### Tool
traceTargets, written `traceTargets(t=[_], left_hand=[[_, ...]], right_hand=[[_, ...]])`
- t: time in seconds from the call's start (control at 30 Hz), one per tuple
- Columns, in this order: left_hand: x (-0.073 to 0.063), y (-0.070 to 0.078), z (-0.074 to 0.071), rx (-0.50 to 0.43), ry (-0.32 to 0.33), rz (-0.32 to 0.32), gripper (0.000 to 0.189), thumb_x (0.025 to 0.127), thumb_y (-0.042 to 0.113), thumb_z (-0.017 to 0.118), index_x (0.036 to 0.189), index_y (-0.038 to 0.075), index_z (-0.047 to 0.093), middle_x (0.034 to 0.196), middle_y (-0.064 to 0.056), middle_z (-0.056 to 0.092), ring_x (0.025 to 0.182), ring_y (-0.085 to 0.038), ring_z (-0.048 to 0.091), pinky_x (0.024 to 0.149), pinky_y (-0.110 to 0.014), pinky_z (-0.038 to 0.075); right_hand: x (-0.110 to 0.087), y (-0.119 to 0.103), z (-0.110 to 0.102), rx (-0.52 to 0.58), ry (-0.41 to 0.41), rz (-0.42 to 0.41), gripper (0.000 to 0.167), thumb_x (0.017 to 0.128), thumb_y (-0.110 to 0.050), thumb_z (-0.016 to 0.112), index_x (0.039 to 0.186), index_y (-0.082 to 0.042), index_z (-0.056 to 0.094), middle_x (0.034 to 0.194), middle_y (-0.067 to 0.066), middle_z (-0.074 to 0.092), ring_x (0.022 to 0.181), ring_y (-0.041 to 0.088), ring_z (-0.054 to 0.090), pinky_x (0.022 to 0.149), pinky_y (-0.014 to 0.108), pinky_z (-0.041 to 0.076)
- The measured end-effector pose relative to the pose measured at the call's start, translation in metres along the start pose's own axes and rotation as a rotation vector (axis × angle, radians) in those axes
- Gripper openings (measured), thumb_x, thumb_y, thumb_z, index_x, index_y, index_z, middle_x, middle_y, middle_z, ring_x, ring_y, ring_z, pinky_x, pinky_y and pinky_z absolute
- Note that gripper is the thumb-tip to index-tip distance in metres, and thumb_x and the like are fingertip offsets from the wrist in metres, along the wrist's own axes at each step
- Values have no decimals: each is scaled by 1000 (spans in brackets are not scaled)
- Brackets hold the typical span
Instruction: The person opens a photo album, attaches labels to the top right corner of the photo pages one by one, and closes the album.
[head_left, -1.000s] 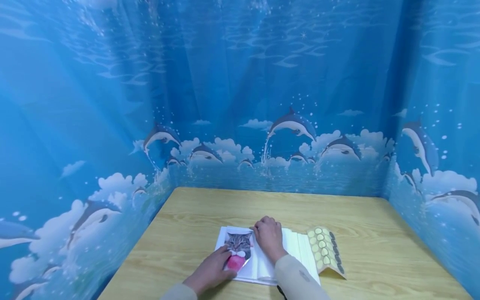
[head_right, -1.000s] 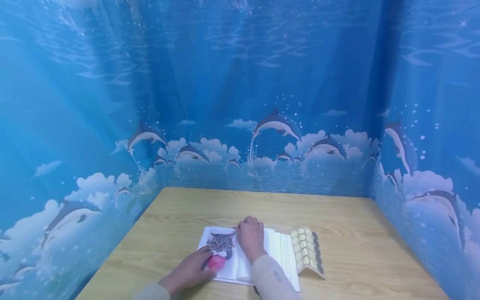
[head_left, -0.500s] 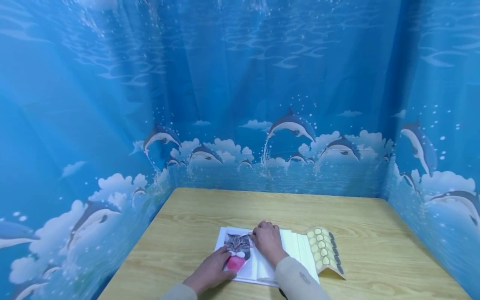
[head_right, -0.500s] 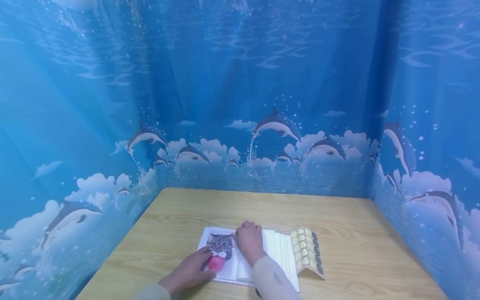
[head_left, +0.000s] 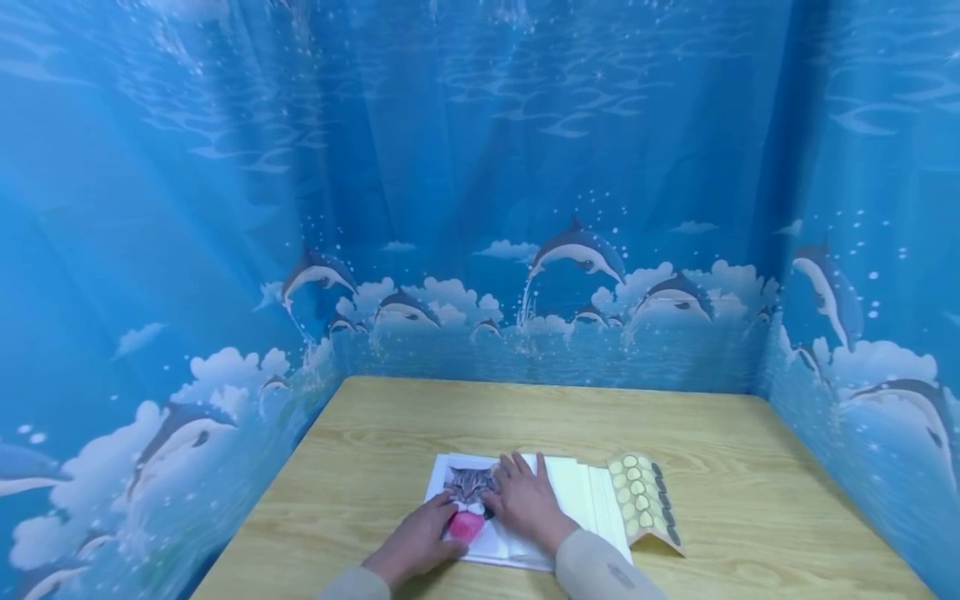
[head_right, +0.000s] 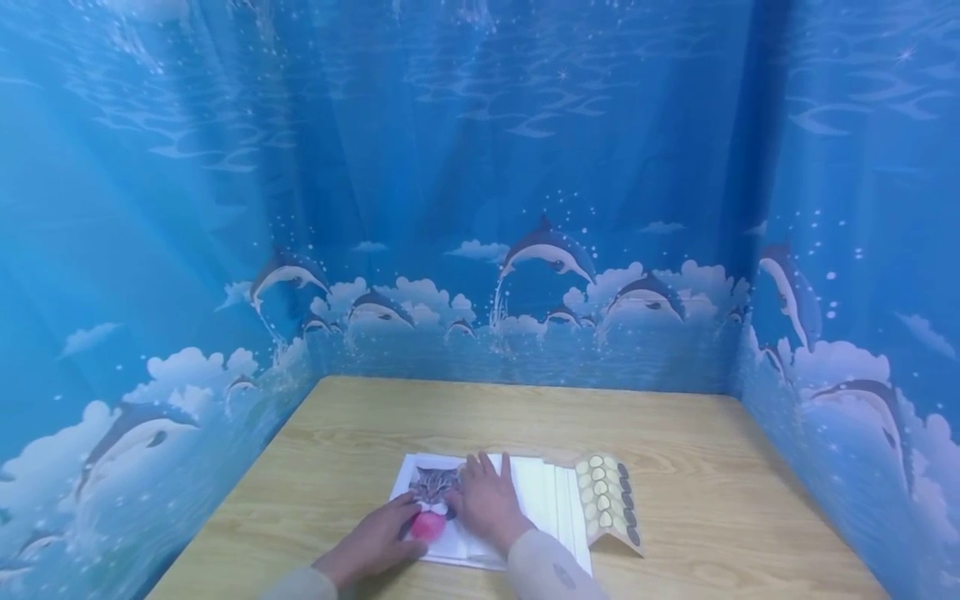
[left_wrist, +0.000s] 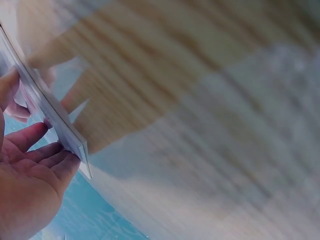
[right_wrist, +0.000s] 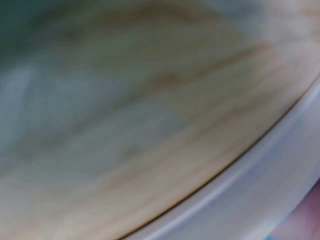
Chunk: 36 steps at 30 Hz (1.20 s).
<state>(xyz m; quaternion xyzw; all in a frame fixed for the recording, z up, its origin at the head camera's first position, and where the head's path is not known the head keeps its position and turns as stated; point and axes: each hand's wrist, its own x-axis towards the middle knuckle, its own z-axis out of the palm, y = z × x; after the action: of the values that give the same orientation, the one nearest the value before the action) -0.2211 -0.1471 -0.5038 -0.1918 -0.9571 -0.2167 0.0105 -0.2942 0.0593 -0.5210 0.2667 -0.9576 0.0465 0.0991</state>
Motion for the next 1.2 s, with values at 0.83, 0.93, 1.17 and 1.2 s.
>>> traceTargets(t=[0.83, 0.93, 1.17, 1.2], left_hand=[[0, -1, 0, -2, -3, -19, 63, 81, 37, 77, 126, -5, 61, 141, -28, 49, 128, -45, 48, 106, -57, 41], [0, -1, 1, -5, -9, -20, 63, 82, 37, 77, 127, -5, 61, 141, -28, 49, 128, -45, 48, 106, -57, 40], [1, -2, 1, -16, -20, -25, 63, 82, 36, 77, 128, -4, 60, 142, -28, 48, 128, -46, 47, 106, -58, 39], [1, -2, 1, -16, -19, -25, 63, 82, 36, 77, 128, -4, 60, 142, -28, 48, 128, -46, 48, 106, -58, 40]], right_hand=[[-5, -5, -5, -6, -1, -14, 58, 100, -54, 46, 128, -7, 64, 141, 13, 55, 137, 35, 42, 113, 68, 21], [-4, -6, -3, 6, 7, -3, 59, 100, -54, 47, 130, -6, 63, 139, 12, 56, 136, 35, 43, 113, 68, 20], [-2, -6, 3, -27, 9, -2, 61, 99, -57, 45, 131, -8, 62, 138, 10, 57, 135, 34, 44, 112, 69, 20], [-3, -6, 3, -34, 11, -5, 61, 99, -57, 46, 131, -8, 62, 138, 10, 57, 135, 34, 44, 112, 69, 21]])
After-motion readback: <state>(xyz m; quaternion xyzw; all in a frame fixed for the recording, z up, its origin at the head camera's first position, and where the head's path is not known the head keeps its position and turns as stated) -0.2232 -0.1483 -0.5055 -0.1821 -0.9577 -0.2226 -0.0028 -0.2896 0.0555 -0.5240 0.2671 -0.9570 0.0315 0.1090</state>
